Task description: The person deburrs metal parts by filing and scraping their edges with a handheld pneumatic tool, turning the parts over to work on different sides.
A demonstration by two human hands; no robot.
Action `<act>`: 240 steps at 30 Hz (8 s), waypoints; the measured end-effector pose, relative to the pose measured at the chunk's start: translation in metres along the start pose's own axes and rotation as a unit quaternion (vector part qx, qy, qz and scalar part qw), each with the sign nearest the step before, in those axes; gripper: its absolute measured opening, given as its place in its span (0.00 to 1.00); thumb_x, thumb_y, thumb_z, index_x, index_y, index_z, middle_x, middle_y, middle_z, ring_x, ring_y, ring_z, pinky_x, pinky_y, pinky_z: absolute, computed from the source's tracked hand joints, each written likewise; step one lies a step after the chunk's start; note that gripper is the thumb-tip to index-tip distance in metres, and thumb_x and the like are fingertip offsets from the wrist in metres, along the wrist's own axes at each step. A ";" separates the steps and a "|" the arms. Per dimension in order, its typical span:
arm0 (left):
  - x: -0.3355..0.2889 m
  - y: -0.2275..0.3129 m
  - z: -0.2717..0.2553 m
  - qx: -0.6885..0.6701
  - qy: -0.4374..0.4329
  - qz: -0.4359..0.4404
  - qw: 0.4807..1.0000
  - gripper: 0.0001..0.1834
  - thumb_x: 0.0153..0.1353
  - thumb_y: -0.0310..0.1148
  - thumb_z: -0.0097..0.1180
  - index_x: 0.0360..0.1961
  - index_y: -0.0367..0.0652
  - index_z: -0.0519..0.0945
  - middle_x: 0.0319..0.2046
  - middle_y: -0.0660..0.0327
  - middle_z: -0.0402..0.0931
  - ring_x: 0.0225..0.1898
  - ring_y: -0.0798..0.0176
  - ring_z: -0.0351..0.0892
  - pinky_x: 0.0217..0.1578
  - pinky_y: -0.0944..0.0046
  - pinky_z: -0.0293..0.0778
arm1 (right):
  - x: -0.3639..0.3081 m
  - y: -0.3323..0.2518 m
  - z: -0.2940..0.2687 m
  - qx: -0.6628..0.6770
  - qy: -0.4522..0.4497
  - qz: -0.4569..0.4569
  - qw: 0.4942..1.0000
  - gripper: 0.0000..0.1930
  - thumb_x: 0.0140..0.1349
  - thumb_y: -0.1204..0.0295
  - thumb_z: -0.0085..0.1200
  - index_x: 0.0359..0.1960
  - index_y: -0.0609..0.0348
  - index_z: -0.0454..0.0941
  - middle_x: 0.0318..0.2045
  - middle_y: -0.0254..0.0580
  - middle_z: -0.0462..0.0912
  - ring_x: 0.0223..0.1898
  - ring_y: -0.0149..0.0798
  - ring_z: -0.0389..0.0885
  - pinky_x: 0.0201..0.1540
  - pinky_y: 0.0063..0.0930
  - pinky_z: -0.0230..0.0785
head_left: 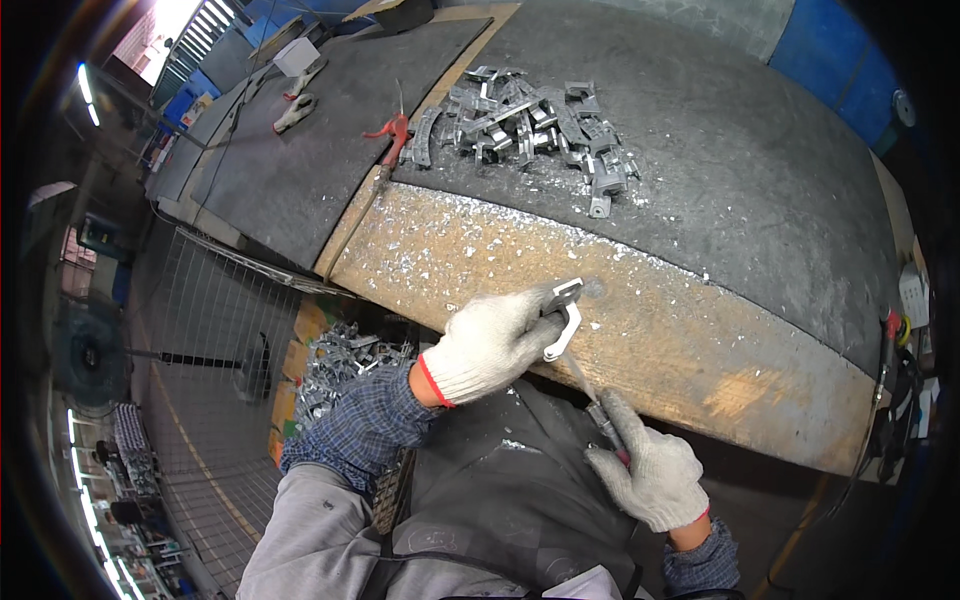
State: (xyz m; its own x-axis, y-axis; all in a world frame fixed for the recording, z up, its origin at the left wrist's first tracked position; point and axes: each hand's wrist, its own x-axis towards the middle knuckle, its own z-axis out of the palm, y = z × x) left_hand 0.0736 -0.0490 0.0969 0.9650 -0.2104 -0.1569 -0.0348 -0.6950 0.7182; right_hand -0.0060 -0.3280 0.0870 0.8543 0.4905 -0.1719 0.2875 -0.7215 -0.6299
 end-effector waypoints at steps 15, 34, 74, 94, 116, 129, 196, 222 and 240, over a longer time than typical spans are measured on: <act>0.001 -0.008 0.008 0.061 0.024 0.071 0.995 0.13 0.75 0.39 0.60 0.53 0.45 0.86 0.31 0.48 0.86 0.36 0.41 0.91 0.38 0.45 0.84 | 0.003 -0.012 -0.002 -0.054 -0.045 -0.006 0.998 0.37 0.73 0.49 0.64 0.79 0.47 0.71 0.26 0.53 0.88 0.24 0.56 0.90 0.28 0.49 0.82; -0.009 -0.007 0.029 0.114 0.085 0.110 0.984 0.25 0.71 0.36 0.66 0.68 0.51 0.82 0.35 0.52 0.89 0.35 0.44 0.91 0.37 0.47 0.85 | -0.026 -0.046 -0.029 -0.059 -0.008 0.020 0.998 0.39 0.66 0.59 0.72 0.75 0.62 0.74 0.29 0.52 0.89 0.26 0.55 0.90 0.30 0.46 0.83; -0.034 -0.091 0.073 -0.369 0.109 0.123 0.915 0.25 0.81 0.31 0.62 0.71 0.26 0.78 0.63 0.48 0.85 0.59 0.64 0.87 0.61 0.64 0.82 | -0.003 -0.037 0.019 0.540 -0.280 0.164 0.777 0.39 0.77 0.74 0.50 0.87 0.61 0.52 0.30 0.39 0.82 0.25 0.31 0.78 0.31 0.27 0.73; 0.004 -0.007 0.027 0.123 0.019 0.095 0.988 0.22 0.73 0.37 0.63 0.65 0.45 0.80 0.43 0.46 0.88 0.41 0.38 0.90 0.40 0.41 0.84 | -0.025 -0.044 -0.032 -0.064 0.039 -0.021 0.997 0.38 0.69 0.57 0.70 0.76 0.61 0.73 0.32 0.52 0.91 0.27 0.52 0.92 0.29 0.43 0.83; -0.043 -0.032 0.055 -0.647 -0.149 -0.174 0.727 0.22 0.84 0.40 0.56 0.63 0.28 0.78 0.26 0.67 0.77 0.16 0.74 0.73 0.17 0.69 0.68 | -0.033 -0.030 -0.016 0.034 0.089 0.132 0.987 0.41 0.66 0.59 0.72 0.77 0.65 0.71 0.42 0.57 0.93 0.38 0.60 0.94 0.42 0.46 0.87; -0.069 -0.065 0.086 -0.697 -0.170 -0.182 0.672 0.28 0.84 0.41 0.55 0.68 0.23 0.77 0.19 0.68 0.75 0.16 0.76 0.70 0.18 0.71 0.63 | -0.021 -0.002 0.029 -0.104 0.031 0.065 0.992 0.37 0.70 0.51 0.68 0.78 0.51 0.74 0.25 0.52 0.87 0.24 0.56 0.89 0.28 0.49 0.81; -0.059 -0.079 0.072 -0.728 -0.126 -0.208 0.641 0.21 0.83 0.41 0.55 0.62 0.33 0.81 0.35 0.61 0.87 0.26 0.71 0.84 0.22 0.71 0.75 | -0.003 -0.022 0.023 0.426 -0.272 0.245 0.827 0.39 0.76 0.60 0.61 0.84 0.59 0.62 0.35 0.46 0.89 0.26 0.43 0.88 0.32 0.38 0.83; -0.013 -0.107 0.050 -0.358 -0.194 -0.029 0.913 0.15 0.82 0.35 0.54 0.59 0.36 0.83 0.44 0.59 0.85 0.35 0.65 0.87 0.37 0.65 0.85 | 0.018 -0.077 -0.043 -0.378 -0.020 -0.129 0.917 0.29 0.66 0.48 0.71 0.69 0.31 0.82 0.23 0.39 0.77 0.20 0.45 0.83 0.25 0.44 0.75; -0.026 -0.094 0.035 -0.512 -0.238 -0.111 0.818 0.29 0.74 0.38 0.66 0.71 0.38 0.77 0.49 0.58 0.87 0.43 0.66 0.88 0.40 0.65 0.83 | 0.027 -0.026 0.023 0.172 -0.257 0.020 0.951 0.41 0.71 0.50 0.67 0.83 0.46 0.66 0.55 0.59 0.91 0.52 0.64 0.91 0.55 0.49 0.85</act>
State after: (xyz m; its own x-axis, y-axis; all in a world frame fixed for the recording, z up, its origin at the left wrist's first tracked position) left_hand 0.0427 -0.0023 0.0099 0.6983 -0.5708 -0.4319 0.5996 0.1368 0.7885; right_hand -0.0004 -0.2855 0.0813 0.5109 0.7039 -0.4934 0.0249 -0.5858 -0.8101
